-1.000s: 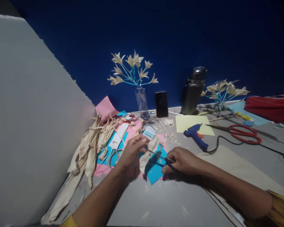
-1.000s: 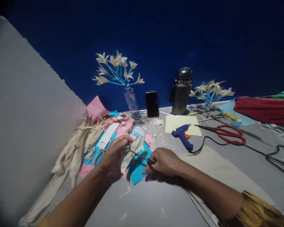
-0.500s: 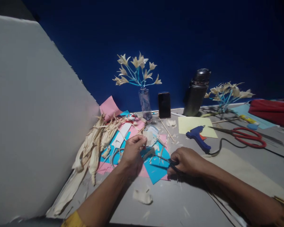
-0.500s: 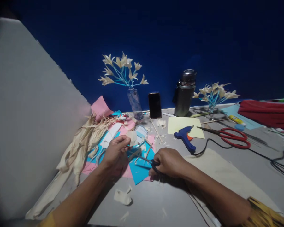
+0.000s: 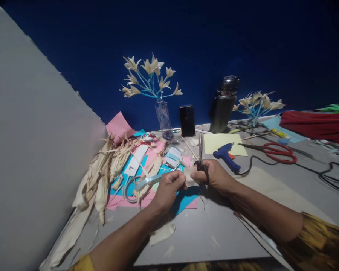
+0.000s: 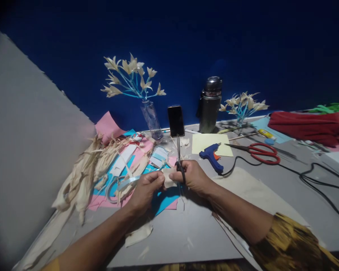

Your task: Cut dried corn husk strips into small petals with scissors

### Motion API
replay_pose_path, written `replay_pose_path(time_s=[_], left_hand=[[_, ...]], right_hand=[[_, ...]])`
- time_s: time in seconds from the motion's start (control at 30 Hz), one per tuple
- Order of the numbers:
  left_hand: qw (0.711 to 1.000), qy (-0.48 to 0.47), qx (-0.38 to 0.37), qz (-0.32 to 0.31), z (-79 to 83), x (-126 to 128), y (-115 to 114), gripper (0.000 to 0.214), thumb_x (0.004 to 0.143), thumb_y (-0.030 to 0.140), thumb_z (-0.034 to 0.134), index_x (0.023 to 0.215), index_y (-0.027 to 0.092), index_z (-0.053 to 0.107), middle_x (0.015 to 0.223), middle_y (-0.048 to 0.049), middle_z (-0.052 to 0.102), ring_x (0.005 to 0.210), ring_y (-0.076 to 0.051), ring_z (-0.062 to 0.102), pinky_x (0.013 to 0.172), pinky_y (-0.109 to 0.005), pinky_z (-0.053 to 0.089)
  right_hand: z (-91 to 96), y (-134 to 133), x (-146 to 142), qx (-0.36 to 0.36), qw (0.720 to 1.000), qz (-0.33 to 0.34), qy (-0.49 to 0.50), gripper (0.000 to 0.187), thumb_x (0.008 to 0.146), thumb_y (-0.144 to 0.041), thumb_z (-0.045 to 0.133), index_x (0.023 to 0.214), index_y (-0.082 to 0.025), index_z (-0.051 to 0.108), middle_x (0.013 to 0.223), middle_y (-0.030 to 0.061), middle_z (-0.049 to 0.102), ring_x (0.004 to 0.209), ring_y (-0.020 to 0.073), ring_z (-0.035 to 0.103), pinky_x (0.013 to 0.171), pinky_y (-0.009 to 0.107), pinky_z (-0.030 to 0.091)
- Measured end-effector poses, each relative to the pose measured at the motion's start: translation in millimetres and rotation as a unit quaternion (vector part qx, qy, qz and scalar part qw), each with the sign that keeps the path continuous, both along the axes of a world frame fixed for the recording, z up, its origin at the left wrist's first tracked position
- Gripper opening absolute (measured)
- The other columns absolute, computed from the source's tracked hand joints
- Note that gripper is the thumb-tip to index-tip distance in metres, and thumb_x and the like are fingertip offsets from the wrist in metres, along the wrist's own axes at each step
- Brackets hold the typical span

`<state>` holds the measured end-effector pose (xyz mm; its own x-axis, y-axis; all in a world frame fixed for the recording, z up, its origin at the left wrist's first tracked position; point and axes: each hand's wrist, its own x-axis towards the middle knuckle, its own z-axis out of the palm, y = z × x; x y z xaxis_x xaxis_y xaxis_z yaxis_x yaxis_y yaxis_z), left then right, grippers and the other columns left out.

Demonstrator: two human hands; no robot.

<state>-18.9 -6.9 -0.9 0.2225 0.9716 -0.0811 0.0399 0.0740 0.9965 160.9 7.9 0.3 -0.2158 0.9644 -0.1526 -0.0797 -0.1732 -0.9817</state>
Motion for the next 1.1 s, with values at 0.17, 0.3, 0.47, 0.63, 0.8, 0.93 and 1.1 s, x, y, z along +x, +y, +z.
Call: replay_pose_path(time_s=[0.17, 0.3, 0.47, 0.63, 0.8, 0.93, 1.1], left_hand=[[0.998, -0.03, -0.043, -0.031, 2.2, -4.1, 3.6, 0.025, 0.075, 0.035, 0.073, 0.064, 0.017, 0.059, 0.058, -0.0004, 0.057, 0.057, -0.012, 0.048, 0.061, -0.026, 0.036], [0.991, -0.089, -0.089, -0.039, 0.8, -3.1, 4.2, 0.029, 0.07, 0.038, 0.079, 0.07, 0.017, 0.06, 0.061, 0.0007, 0.056, 0.057, -0.011, 0.05, 0.058, -0.024, 0.036], [0.989, -0.104, -0.101, -0.031, -4.7, -1.1, 5.6, 0.034, 0.073, 0.042, 0.077, 0.064, 0.016, 0.058, 0.056, -0.0003, 0.056, 0.053, -0.01, 0.049, 0.056, -0.024, 0.036], [0.988, -0.117, -0.098, -0.021, -3.5, 1.8, 3.7, 0.035, 0.078, 0.045, 0.072, 0.065, 0.016, 0.058, 0.059, -0.0013, 0.057, 0.054, -0.011, 0.05, 0.057, -0.024, 0.038], [0.993, -0.101, -0.061, -0.011, -2.0, 3.6, 0.0, 0.04, 0.082, 0.052, 0.067, 0.064, 0.017, 0.056, 0.058, 0.0007, 0.053, 0.054, -0.01, 0.047, 0.058, -0.024, 0.04], [0.993, -0.078, -0.065, -0.053, -2.9, 1.5, -2.0, 0.034, 0.075, 0.046, 0.075, 0.067, 0.017, 0.059, 0.061, -0.0014, 0.058, 0.057, -0.013, 0.052, 0.06, -0.026, 0.041], [0.997, -0.051, -0.052, -0.021, -0.7, -0.6, -1.6, 0.031, 0.073, 0.04, 0.077, 0.063, 0.015, 0.063, 0.059, -0.0029, 0.061, 0.057, -0.012, 0.052, 0.062, -0.027, 0.042]], right_hand=[[7.0, -0.6, -0.1, -0.023, 1.0, -0.005, 0.019, 0.024, 0.06, -0.029, 0.079, 0.063, -0.015, 0.059, 0.054, -0.0043, 0.052, 0.05, 0.0085, 0.042, 0.051, 0.024, 0.034], [6.1, -1.8, 0.3, -0.004, 1.0, 0.013, -0.014, 0.023, 0.061, -0.027, 0.079, 0.062, -0.014, 0.06, 0.054, -0.0044, 0.052, 0.051, 0.0086, 0.043, 0.05, 0.023, 0.033], [7.8, -4.3, -0.8, -0.023, 0.999, 0.034, 0.006, 0.028, 0.057, -0.03, 0.084, 0.061, -0.014, 0.061, 0.053, -0.0038, 0.053, 0.05, 0.0093, 0.045, 0.051, 0.023, 0.038], [8.6, -5.4, -3.8, -0.056, 0.996, 0.039, 0.058, 0.029, 0.058, -0.033, 0.083, 0.064, -0.013, 0.063, 0.056, 0.0009, 0.061, 0.051, 0.0135, 0.054, 0.054, 0.027, 0.046], [5.2, -5.2, -2.4, -0.052, 0.995, 0.052, 0.063, 0.028, 0.061, -0.034, 0.082, 0.067, -0.013, 0.063, 0.059, 0.0022, 0.062, 0.058, 0.0175, 0.06, 0.058, 0.03, 0.049], [4.3, -3.8, 1.1, -0.023, 0.999, 0.023, 0.03, 0.027, 0.063, -0.032, 0.08, 0.064, -0.014, 0.059, 0.054, -0.0027, 0.054, 0.05, 0.0109, 0.049, 0.051, 0.025, 0.04], [1.7, -3.4, 1.7, -0.025, 0.996, 0.07, 0.049, 0.029, 0.066, -0.036, 0.08, 0.069, -0.014, 0.061, 0.061, -0.0003, 0.058, 0.055, 0.0115, 0.049, 0.052, 0.024, 0.037]])
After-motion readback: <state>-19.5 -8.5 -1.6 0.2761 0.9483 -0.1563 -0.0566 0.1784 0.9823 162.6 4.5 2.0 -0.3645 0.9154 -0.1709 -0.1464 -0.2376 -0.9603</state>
